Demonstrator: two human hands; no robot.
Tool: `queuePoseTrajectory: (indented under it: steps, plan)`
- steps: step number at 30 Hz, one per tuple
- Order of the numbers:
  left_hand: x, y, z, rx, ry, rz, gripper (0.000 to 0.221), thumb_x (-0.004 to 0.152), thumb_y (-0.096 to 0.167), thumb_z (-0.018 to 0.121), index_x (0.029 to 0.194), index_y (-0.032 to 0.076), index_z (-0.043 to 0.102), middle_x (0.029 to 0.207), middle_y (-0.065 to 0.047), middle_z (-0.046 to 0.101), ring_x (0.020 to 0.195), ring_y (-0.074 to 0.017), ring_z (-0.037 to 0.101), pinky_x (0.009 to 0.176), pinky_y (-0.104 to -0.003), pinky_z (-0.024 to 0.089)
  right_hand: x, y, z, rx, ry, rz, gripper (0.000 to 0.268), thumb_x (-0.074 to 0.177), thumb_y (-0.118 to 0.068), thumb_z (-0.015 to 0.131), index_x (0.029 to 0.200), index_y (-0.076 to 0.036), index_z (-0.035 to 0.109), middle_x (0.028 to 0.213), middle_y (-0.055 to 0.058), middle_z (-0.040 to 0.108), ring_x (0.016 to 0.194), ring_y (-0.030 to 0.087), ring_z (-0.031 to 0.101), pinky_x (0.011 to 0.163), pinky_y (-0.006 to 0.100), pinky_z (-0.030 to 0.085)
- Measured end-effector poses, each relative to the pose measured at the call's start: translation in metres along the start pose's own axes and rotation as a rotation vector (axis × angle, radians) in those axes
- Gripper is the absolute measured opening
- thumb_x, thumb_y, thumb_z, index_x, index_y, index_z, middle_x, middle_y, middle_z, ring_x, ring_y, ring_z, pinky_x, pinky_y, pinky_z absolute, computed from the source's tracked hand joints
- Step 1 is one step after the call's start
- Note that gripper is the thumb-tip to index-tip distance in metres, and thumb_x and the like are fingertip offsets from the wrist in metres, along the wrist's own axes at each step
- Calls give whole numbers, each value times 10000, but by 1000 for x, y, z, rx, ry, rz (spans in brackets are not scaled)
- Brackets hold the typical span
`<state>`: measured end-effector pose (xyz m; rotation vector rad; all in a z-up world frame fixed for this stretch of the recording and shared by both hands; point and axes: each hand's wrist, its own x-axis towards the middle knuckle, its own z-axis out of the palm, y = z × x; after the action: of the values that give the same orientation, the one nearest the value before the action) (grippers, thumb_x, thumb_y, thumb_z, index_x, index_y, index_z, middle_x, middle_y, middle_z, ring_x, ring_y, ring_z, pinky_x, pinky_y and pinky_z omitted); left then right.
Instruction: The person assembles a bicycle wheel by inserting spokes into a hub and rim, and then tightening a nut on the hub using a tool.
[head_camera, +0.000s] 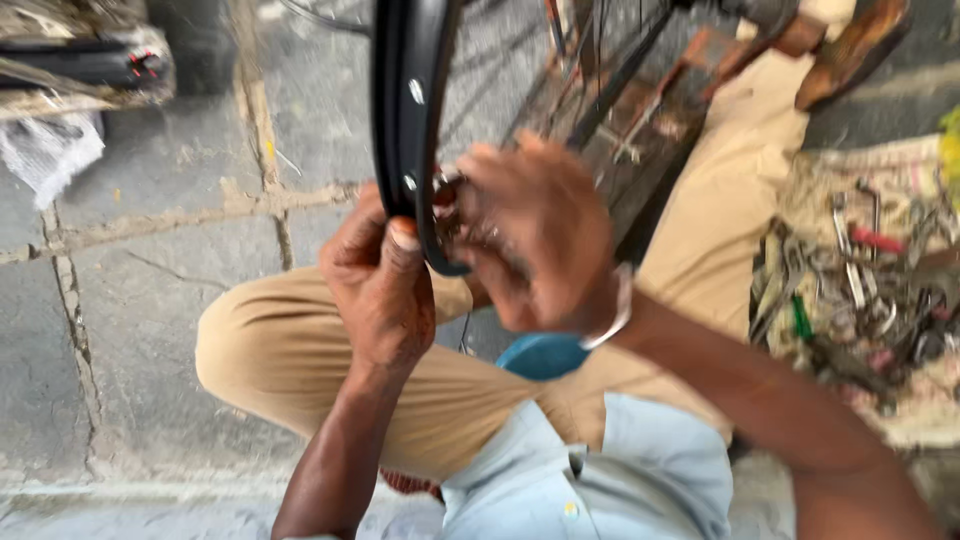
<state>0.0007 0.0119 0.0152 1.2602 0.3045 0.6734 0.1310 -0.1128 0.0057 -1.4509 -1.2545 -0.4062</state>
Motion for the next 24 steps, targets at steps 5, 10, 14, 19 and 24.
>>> queuePoseTrajectory:
  steps: [5, 10, 14, 19, 24]
  plan:
    - [1, 3, 8, -52, 27, 35, 261, 1086, 217, 755, 1045, -29, 679, 1043, -82, 683, 956, -142, 651, 891, -288, 563, 26, 25, -12, 100, -394, 39, 380, 988, -188, 740, 1298, -43, 575, 1158, 120, 665, 1123, 309, 667, 1039, 482, 470]
    - [3, 9, 17, -104, 74, -20, 243, 1039, 192, 760, 1105, -33, 694, 1036, -70, 671, 889, -155, 659, 812, -313, 577, 8, 17, 14, -268, 74, -275, 285, 978, -99, 742, 1107, -60, 491, 1170, 130, 646, 1103, 328, 654, 1053, 487, 459]
    - [11, 11, 15, 52, 96, -48, 309, 888, 261, 733, 1064, 14, 671, 1052, -61, 689, 971, -120, 660, 904, -279, 564, 3, 7, 4, -122, 8, -80, 303, 963, -99, 695, 1232, -22, 578, 1254, 228, 648, 1181, 374, 664, 1104, 509, 443]
    - [-1, 7, 10, -45, 75, -28, 291, 1040, 227, 767, 1167, -21, 683, 1057, -71, 685, 951, -124, 644, 922, -294, 552, 24, 30, -28, 327, -434, 20, 378, 972, -98, 685, 1319, -4, 567, 1247, 145, 672, 1181, 316, 675, 1095, 489, 479]
    - [-2, 0, 6, -36, 95, -6, 360, 1041, 238, 788, 1217, -35, 632, 1114, -77, 673, 988, -116, 633, 929, -267, 537, 15, 40, -8, -142, -220, -376, 276, 1057, -146, 736, 1176, -17, 523, 1181, 160, 657, 1091, 317, 697, 987, 453, 579]
